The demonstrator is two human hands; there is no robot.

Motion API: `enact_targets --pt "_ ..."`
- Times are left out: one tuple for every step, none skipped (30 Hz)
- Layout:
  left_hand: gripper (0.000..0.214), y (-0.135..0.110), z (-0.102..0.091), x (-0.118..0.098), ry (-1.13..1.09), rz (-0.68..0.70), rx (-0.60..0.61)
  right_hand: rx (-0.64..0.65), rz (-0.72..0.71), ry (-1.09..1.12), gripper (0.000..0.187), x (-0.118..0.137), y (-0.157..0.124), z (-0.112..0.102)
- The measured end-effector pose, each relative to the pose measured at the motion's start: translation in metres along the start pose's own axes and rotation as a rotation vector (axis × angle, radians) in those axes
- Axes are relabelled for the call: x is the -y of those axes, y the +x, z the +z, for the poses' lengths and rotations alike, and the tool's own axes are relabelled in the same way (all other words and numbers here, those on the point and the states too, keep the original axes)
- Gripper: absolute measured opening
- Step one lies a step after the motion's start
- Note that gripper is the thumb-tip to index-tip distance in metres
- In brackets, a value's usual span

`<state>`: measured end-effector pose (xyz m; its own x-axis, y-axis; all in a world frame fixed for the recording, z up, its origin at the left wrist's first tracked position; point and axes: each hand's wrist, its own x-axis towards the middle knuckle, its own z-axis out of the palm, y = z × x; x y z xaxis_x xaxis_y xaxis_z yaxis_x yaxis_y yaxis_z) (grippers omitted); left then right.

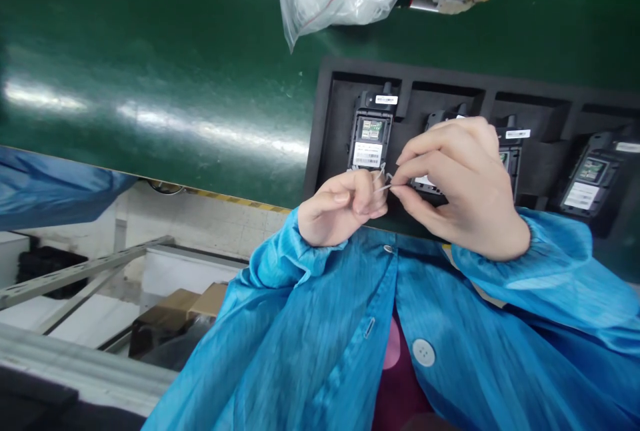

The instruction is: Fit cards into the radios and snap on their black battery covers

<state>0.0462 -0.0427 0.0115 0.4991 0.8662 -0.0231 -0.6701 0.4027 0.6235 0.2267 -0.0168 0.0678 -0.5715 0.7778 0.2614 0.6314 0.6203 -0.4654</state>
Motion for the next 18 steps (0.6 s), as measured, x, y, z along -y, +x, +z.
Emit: enact_targets --pt "0.042 0.0 -0.001 -0.001 -0.008 -0.007 0.0 0.014 -0.003 0.004 0.008 -0.001 0.001 0.0" --pt "0.041 0.0 -0.002 -0.001 -0.017 -0.012 0.002 0.026 -0.007 0.003 0.011 -0.001 0.002 -0.001" --pt "0.041 0.0 -0.003 -0.002 -0.029 -0.017 0.009 0.034 -0.012 -0.003 0.013 -0.002 0.004 -0.001" --pt "0.04 0.0 -0.004 -0.002 -0.042 -0.02 0.02 0.039 -0.019 -0.012 0.014 -0.003 0.005 -0.001" --pt "0.039 0.0 -0.005 -0.003 -0.055 -0.019 0.036 0.041 -0.025 -0.022 0.013 -0.003 0.006 -0.001" --pt "0.038 0.0 -0.005 -0.004 -0.068 -0.014 0.056 0.038 -0.031 -0.03 0.011 -0.004 0.008 -0.001" --pt "0.036 0.0 -0.006 -0.004 -0.08 -0.01 0.077 0.034 -0.036 -0.033 0.01 -0.004 0.009 -0.001" --pt "0.035 0.0 -0.007 -0.005 -0.087 -0.005 0.096 0.028 -0.041 -0.033 0.011 -0.005 0.01 -0.001" --pt "0.034 0.001 -0.007 -0.005 -0.089 0.0 0.109 0.023 -0.045 -0.032 0.011 -0.005 0.011 -0.001" --pt "0.034 0.001 -0.008 -0.006 -0.086 0.002 0.117 0.022 -0.048 -0.033 0.012 -0.005 0.012 -0.001" --pt "0.034 0.001 -0.008 -0.006 -0.083 -0.004 0.121 0.021 -0.051 -0.037 0.012 -0.006 0.012 -0.001" --pt "0.036 0.002 -0.009 -0.006 -0.082 -0.013 0.12 0.021 -0.052 -0.043 0.011 -0.006 0.013 -0.001" --pt "0.036 0.002 -0.01 -0.006 -0.083 -0.023 0.119 0.024 -0.052 -0.05 0.009 -0.006 0.013 -0.001" --pt "0.037 0.002 -0.01 -0.006 -0.088 -0.032 0.116 0.026 -0.053 -0.058 0.008 -0.006 0.014 -0.001" --pt "0.036 0.002 -0.011 -0.006 -0.097 -0.038 0.116 0.028 -0.055 -0.063 0.006 -0.006 0.014 -0.001" --pt "0.034 0.001 -0.011 -0.006 -0.109 -0.041 0.115 0.025 -0.059 -0.064 0.006 -0.007 0.014 -0.001" --pt "0.032 0.001 -0.012 -0.006 -0.119 -0.037 0.11 0.022 -0.064 -0.064 0.005 -0.007 0.014 -0.001" --pt "0.029 0.001 -0.012 -0.006 -0.122 -0.03 0.097 0.019 -0.066 -0.061 0.005 -0.007 0.014 -0.002"
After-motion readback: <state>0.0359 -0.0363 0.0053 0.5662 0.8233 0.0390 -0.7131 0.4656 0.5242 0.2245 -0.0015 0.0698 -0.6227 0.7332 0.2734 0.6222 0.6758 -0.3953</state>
